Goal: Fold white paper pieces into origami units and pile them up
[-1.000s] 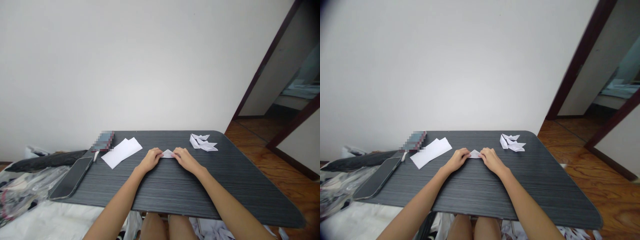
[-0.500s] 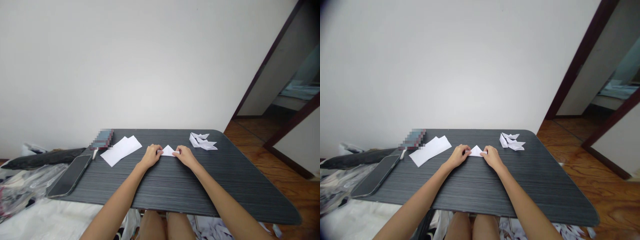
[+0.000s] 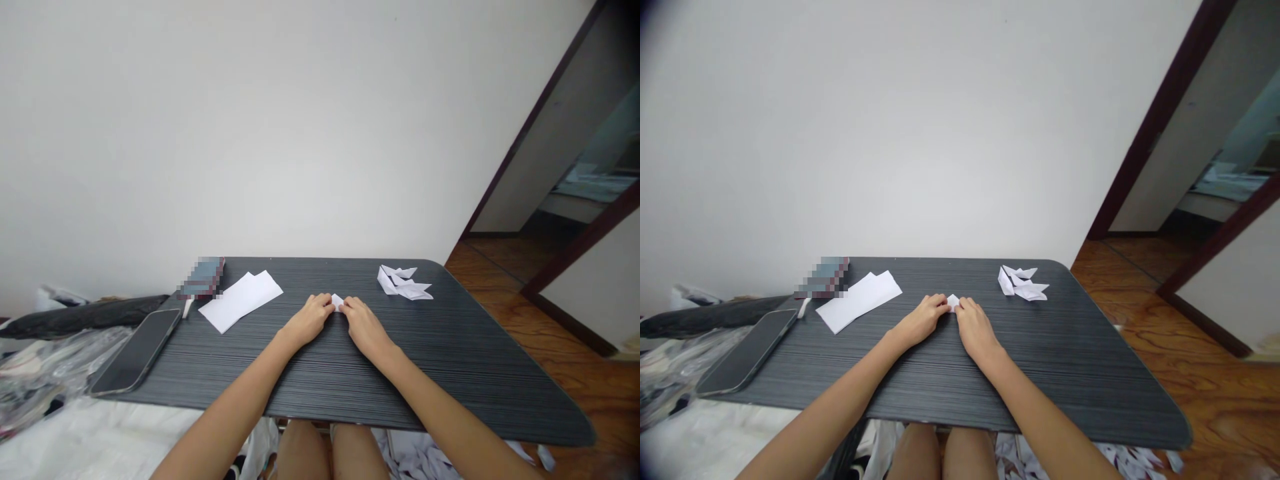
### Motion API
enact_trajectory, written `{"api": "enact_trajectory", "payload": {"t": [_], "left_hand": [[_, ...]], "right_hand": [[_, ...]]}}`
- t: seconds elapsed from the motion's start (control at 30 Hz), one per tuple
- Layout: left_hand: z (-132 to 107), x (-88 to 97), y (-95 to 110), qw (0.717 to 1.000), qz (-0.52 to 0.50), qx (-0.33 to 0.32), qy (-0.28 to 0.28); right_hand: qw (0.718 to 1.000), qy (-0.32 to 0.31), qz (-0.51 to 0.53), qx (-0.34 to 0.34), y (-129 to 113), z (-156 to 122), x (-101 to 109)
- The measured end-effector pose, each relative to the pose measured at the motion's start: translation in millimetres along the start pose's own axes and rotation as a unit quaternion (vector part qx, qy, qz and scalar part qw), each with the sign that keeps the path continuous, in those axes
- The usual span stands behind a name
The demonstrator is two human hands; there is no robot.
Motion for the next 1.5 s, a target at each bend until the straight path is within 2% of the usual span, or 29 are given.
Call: {"api": "enact_trajectory", "payload": {"t": [0.13, 0.23, 0.47, 0.6, 0.67, 0.77, 0.93, 1.0, 1.1, 1.2, 1.27, 1.37, 1.5], "left_hand": [[-2, 2.7, 10, 0.999, 0.050, -0.009, 0.000], [-6, 3.0, 9, 0.998, 0.052, 0.025, -0.006], [-26, 10.4, -17, 0.993, 0.022, 0.116, 0.002], [-30, 12.3, -24, 0.992, -0.027, 0.116, 0.050], [-29, 12.1, -25, 0.989, -0.035, 0.125, 0.073], [-27, 10.8, -24, 0.987, -0.038, 0.127, 0.087], [-28, 6.8, -33, 0.976, -0.091, 0.162, 0.110], [-29, 4.9, -45, 0.955, -0.154, 0.213, 0.139], [-30, -4.5, -60, 0.892, -0.315, 0.289, 0.147], [-23, -12.3, -54, 0.808, -0.512, 0.271, 0.106], [-20, -9.9, -47, 0.753, -0.604, 0.243, 0.096], [-20, -4.9, -42, 0.698, -0.667, 0.240, 0.102], [-22, -4.7, -42, 0.664, -0.694, 0.258, 0.106]], "right_hand": [[0.998, -0.003, -0.058, -0.002, -16, -4, -1], [0.997, 0.002, -0.073, -0.015, -20, -6, 2], [0.994, -0.003, -0.104, -0.043, 8, -21, 18], [0.996, -0.014, -0.023, -0.089, 30, -9, 18], [0.992, 0.019, 0.038, -0.116, 37, 2, 14], [0.989, 0.048, 0.086, -0.107, 36, 17, 1], [0.970, 0.092, 0.156, -0.159, 44, 23, -10], [0.962, 0.108, 0.211, -0.134, 44, 24, -6], [0.937, 0.132, 0.312, -0.085, 43, 26, 4], [0.908, 0.136, 0.390, -0.067, 42, 27, 9], [0.895, 0.129, 0.424, -0.050, 37, 27, 11], [0.899, 0.135, 0.415, -0.027, 30, 25, 17], [0.919, 0.161, 0.360, 0.016, 20, 21, 28]]}}
Point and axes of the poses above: each hand's wrist, its own z-axis towards the middle knuckle, its own x-axis out of the back of the hand, y = z × x, the point moved 7 cm from there along z, towards the middle knuckle, and after that the axes turned 14 degrees about z, right-handed, at the moved point
